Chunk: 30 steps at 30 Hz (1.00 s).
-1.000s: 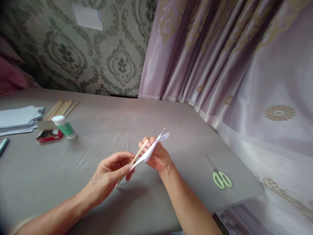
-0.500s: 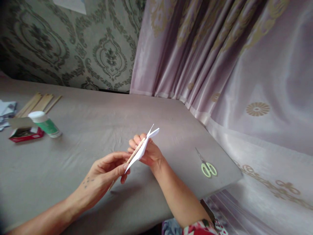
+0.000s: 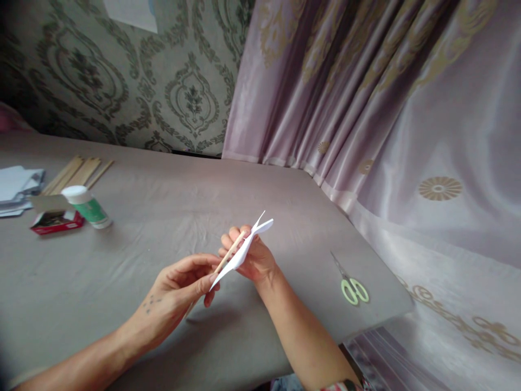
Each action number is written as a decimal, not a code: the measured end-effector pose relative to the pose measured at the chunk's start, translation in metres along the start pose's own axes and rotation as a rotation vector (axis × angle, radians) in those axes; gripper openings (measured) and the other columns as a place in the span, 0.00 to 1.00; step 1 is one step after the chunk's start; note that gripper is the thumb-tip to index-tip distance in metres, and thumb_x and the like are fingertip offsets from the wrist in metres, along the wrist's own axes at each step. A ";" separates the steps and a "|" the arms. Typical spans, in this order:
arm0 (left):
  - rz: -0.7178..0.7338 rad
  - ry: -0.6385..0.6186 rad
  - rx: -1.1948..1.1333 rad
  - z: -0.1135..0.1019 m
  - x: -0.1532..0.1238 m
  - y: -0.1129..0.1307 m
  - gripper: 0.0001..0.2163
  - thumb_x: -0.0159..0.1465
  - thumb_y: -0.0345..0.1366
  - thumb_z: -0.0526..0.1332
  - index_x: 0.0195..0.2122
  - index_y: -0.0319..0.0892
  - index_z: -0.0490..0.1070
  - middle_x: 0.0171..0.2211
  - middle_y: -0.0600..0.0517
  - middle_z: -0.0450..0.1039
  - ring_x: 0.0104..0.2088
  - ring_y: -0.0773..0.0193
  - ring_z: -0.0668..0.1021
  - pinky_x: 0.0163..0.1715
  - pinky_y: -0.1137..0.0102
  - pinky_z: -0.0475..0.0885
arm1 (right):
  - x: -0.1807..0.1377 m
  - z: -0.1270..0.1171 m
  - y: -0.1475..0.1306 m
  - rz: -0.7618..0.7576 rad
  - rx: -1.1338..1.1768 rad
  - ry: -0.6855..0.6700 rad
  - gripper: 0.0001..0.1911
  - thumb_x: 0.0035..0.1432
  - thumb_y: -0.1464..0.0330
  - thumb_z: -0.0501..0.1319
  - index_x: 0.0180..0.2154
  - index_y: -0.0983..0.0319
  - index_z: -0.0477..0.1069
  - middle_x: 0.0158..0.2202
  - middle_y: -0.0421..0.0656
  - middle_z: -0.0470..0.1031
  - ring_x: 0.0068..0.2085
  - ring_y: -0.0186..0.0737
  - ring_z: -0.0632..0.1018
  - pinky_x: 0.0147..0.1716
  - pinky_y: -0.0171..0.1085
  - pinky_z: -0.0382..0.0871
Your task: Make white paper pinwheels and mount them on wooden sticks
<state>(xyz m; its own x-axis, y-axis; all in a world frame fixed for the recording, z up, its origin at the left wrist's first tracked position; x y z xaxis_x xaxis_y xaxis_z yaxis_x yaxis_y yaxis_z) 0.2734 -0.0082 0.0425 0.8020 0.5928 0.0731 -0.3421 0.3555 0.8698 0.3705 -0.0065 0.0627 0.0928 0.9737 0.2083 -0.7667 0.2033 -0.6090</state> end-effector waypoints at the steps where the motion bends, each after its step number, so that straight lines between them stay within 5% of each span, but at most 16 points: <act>1: 0.002 0.002 0.002 0.000 0.000 0.000 0.07 0.57 0.34 0.66 0.37 0.43 0.77 0.26 0.52 0.72 0.26 0.70 0.70 0.22 0.77 0.68 | 0.000 0.000 0.000 0.003 -0.001 0.002 0.15 0.47 0.62 0.71 0.18 0.57 0.68 0.17 0.33 0.45 0.21 0.32 0.46 0.19 0.32 0.45; 17: -0.001 0.046 0.036 -0.003 0.001 0.002 0.08 0.55 0.35 0.68 0.35 0.40 0.77 0.25 0.52 0.71 0.24 0.71 0.69 0.21 0.77 0.68 | -0.002 0.002 0.001 0.032 0.051 -0.019 0.10 0.48 0.65 0.70 0.20 0.56 0.73 0.17 0.32 0.48 0.21 0.31 0.49 0.21 0.30 0.49; 30: 0.015 0.080 0.059 -0.004 0.000 0.005 0.08 0.54 0.36 0.68 0.35 0.40 0.78 0.25 0.52 0.71 0.24 0.70 0.70 0.20 0.76 0.68 | -0.003 -0.006 -0.002 0.004 -0.051 0.084 0.17 0.45 0.62 0.71 0.16 0.58 0.66 0.17 0.33 0.47 0.20 0.31 0.48 0.19 0.32 0.48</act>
<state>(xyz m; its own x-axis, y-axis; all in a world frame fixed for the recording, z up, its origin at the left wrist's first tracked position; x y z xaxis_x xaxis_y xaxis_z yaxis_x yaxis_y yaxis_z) 0.2695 -0.0038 0.0445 0.7546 0.6543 0.0493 -0.3223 0.3042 0.8964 0.3750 -0.0094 0.0588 0.1443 0.9792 0.1426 -0.7338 0.2026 -0.6485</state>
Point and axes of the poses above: each hand's wrist, its own x-axis towards the middle knuckle, its own z-axis out of the palm, y = z × x, the point moved 8 cm from there along x, towards the middle knuckle
